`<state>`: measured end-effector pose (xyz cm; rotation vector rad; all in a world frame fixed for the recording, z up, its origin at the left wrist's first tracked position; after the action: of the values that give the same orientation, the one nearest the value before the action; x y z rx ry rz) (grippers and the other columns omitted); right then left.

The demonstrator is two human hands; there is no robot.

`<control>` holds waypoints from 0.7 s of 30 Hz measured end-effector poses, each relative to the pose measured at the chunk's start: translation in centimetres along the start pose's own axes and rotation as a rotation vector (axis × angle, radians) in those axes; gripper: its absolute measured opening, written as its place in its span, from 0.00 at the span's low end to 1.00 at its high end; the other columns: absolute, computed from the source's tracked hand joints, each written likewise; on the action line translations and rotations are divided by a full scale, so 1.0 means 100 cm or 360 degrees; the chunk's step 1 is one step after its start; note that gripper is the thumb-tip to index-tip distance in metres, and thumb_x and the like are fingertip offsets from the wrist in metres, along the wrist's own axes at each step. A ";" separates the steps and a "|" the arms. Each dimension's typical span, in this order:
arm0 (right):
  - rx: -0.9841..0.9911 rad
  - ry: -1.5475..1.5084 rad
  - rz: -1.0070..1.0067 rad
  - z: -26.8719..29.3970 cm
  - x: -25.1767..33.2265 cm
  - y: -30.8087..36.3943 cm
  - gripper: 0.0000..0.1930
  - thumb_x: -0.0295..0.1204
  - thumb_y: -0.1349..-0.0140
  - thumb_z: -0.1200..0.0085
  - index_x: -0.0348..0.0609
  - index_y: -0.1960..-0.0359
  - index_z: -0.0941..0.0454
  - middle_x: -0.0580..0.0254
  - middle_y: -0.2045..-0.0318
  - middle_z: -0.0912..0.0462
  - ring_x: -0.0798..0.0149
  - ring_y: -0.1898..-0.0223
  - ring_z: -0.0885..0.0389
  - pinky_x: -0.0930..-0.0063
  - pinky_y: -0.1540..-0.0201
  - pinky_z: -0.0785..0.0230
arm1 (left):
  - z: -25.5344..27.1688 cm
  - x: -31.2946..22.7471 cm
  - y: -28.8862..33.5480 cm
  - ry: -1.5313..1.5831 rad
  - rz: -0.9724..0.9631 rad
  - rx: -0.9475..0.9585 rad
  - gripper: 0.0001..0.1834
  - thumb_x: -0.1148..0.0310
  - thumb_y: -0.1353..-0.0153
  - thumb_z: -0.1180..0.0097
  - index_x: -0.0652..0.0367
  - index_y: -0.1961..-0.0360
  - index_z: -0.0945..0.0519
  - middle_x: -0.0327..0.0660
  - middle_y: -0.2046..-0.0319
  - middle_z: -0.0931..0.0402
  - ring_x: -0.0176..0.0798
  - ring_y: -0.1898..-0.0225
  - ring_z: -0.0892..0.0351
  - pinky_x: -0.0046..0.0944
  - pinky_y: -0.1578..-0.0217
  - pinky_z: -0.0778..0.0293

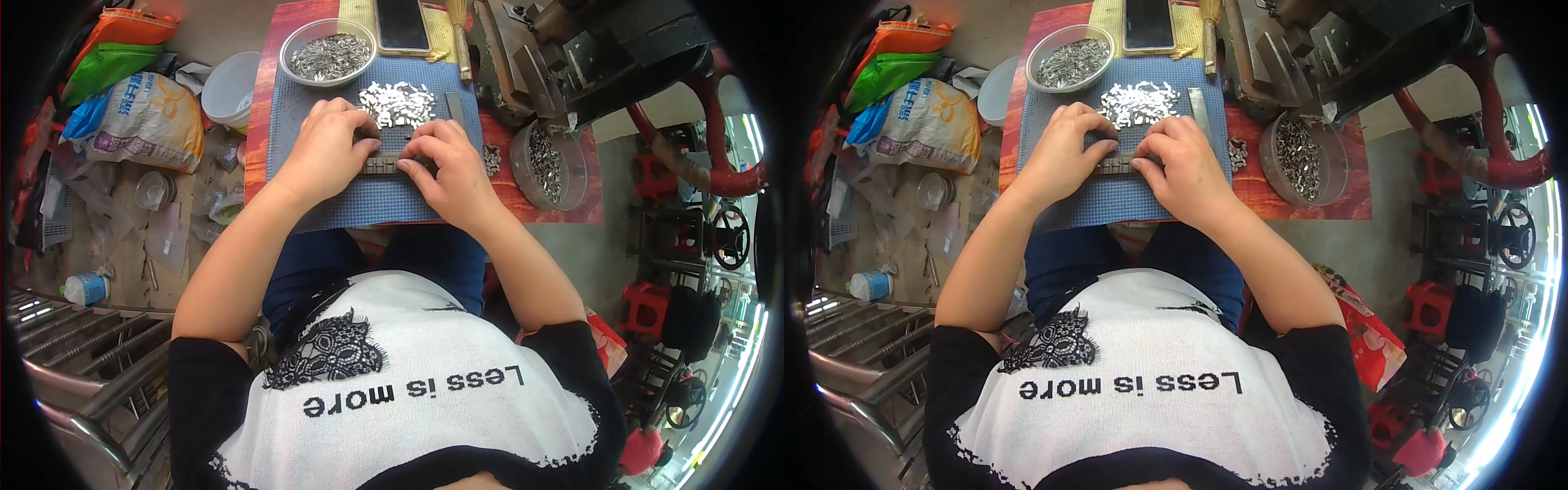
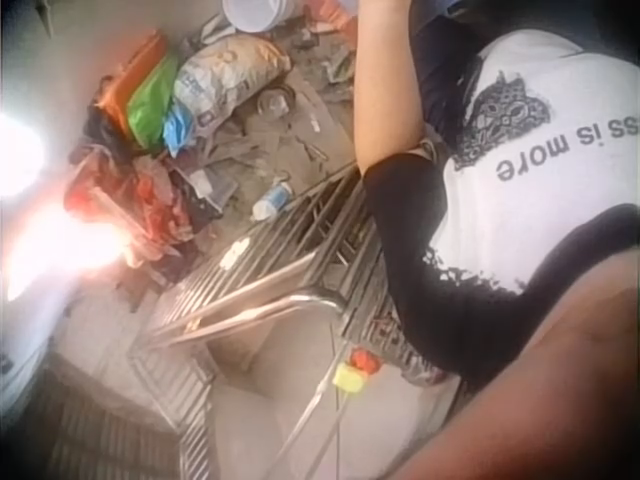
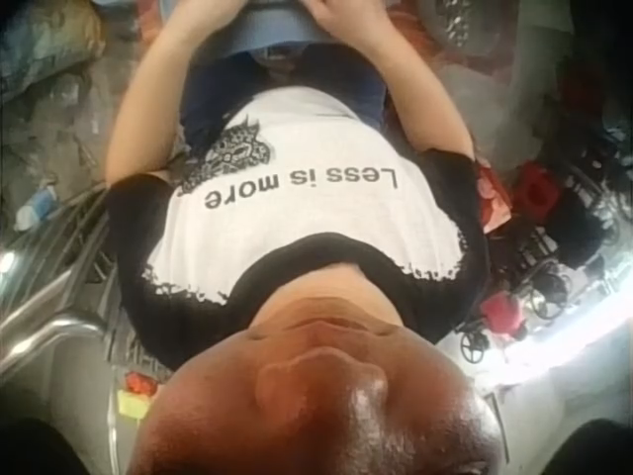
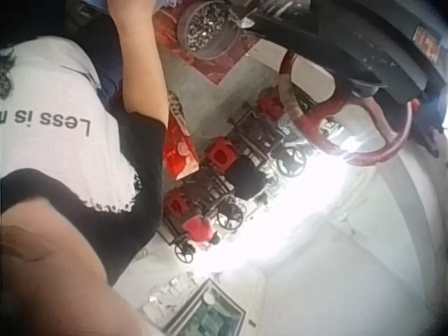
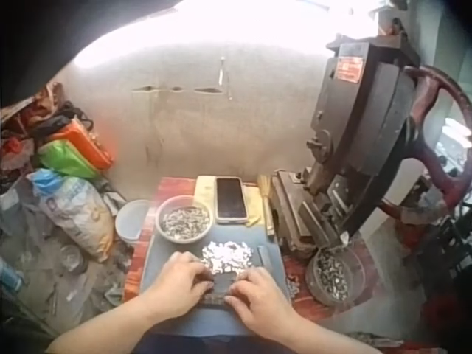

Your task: Picking small metal studs from a bowl, placing them into a fixture on a strip, and using a manual rotary press to secure them.

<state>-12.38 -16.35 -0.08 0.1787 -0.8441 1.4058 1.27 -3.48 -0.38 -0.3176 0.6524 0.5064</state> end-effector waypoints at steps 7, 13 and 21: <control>-0.0055 -0.0168 -0.0109 0.008 -0.008 -0.004 0.04 0.26 0.44 0.35 0.39 0.68 0.14 0.59 0.65 0.16 0.55 0.59 0.20 0.63 0.54 0.28 | -0.002 0.001 0.001 -0.0049 -0.0042 -0.0054 0.08 0.71 0.43 0.35 0.61 0.63 0.15 0.46 0.58 0.23 0.50 0.48 0.27 0.45 0.44 0.31; -0.0100 0.0034 -0.0192 0.018 -0.026 -0.016 0.04 0.25 0.42 0.38 0.40 0.67 0.14 0.57 0.64 0.17 0.54 0.57 0.21 0.63 0.52 0.28 | 0.001 -0.009 0.004 0.0156 -0.0140 0.0095 0.08 0.71 0.45 0.34 0.62 0.66 0.15 0.46 0.59 0.22 0.49 0.50 0.27 0.44 0.45 0.31; 0.0095 0.0234 -0.0092 0.008 -0.025 -0.023 0.04 0.25 0.45 0.38 0.41 0.68 0.15 0.57 0.65 0.19 0.52 0.56 0.23 0.61 0.50 0.29 | 0.005 -0.021 -0.002 0.0254 0.0201 0.0492 0.10 0.69 0.48 0.32 0.60 0.64 0.13 0.46 0.64 0.18 0.52 0.53 0.21 0.46 0.48 0.27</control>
<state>-10.43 -19.30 -0.20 0.1422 -0.6715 1.3730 0.19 -4.13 1.31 -0.0248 0.8975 0.4955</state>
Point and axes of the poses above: each hand's wrist, its own y-axis away from the middle knuckle, its own z-axis out of the back of the hand, x = y × z, the point moved 3 cm from there along -y, towards the middle knuckle
